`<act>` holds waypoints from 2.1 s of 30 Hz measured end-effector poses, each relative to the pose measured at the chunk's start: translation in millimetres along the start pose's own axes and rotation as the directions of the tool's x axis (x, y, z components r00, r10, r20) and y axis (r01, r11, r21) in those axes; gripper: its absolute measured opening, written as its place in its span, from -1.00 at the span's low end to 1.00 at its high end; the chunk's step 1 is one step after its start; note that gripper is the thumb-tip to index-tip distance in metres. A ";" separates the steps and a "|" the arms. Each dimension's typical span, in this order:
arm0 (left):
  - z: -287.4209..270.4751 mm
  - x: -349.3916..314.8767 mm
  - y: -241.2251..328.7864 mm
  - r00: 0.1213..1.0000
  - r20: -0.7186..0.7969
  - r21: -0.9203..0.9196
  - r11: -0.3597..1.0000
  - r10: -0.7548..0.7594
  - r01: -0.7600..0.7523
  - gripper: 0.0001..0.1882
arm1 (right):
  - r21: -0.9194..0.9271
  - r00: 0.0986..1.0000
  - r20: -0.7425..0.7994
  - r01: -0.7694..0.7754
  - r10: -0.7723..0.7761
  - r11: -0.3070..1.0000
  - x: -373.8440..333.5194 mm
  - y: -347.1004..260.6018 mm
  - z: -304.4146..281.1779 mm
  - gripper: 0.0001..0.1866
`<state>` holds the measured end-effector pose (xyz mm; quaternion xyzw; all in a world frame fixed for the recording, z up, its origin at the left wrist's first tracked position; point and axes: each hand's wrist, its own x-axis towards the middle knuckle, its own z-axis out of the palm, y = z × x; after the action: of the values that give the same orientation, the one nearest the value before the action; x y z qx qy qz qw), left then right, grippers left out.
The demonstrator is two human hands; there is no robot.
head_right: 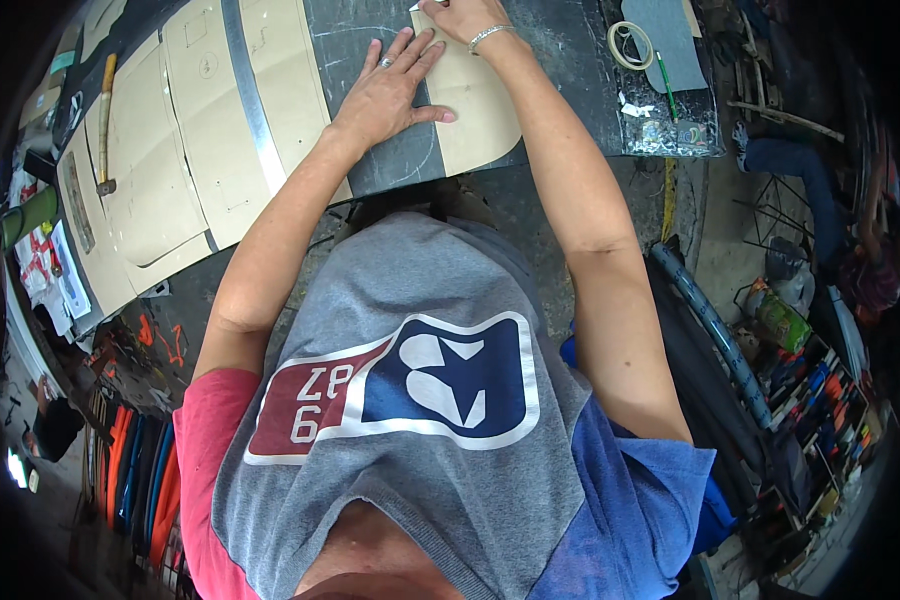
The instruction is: Tracing cardboard templates onto a material surface using a marker and ruler in a workshop.
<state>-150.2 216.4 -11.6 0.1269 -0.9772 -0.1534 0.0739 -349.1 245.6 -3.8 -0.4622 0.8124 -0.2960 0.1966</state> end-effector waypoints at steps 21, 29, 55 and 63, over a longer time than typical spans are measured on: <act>0.2 2.6 9.3 1.000 -0.013 0.040 0.999 -0.004 0.005 -0.04 | -0.331 0.992 -0.121 -0.080 0.042 0.940 -63.8 44.9 -73.9 -0.76; 4.0 2.0 9.2 0.999 -0.038 0.062 0.998 0.006 -0.003 -0.05 | -0.289 0.974 -0.146 -0.212 0.176 0.934 -122.8 36.2 -73.5 -0.67; -18.1 98.6 16.2 0.992 0.113 -0.013 0.998 0.060 -0.059 -0.33 | 0.267 0.890 -0.139 -0.389 0.435 0.882 -256.2 0.0 -41.2 -0.84; -36.3 132.3 18.0 0.957 0.289 0.040 0.999 -0.015 0.004 -0.18 | 0.533 0.922 0.168 -0.382 0.348 0.755 -244.2 78.4 -88.4 -0.80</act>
<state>-274.2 186.9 42.3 0.1093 -0.9797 -0.1514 -0.0730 -330.3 515.1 21.5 -0.2257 0.7589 -0.4616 0.3999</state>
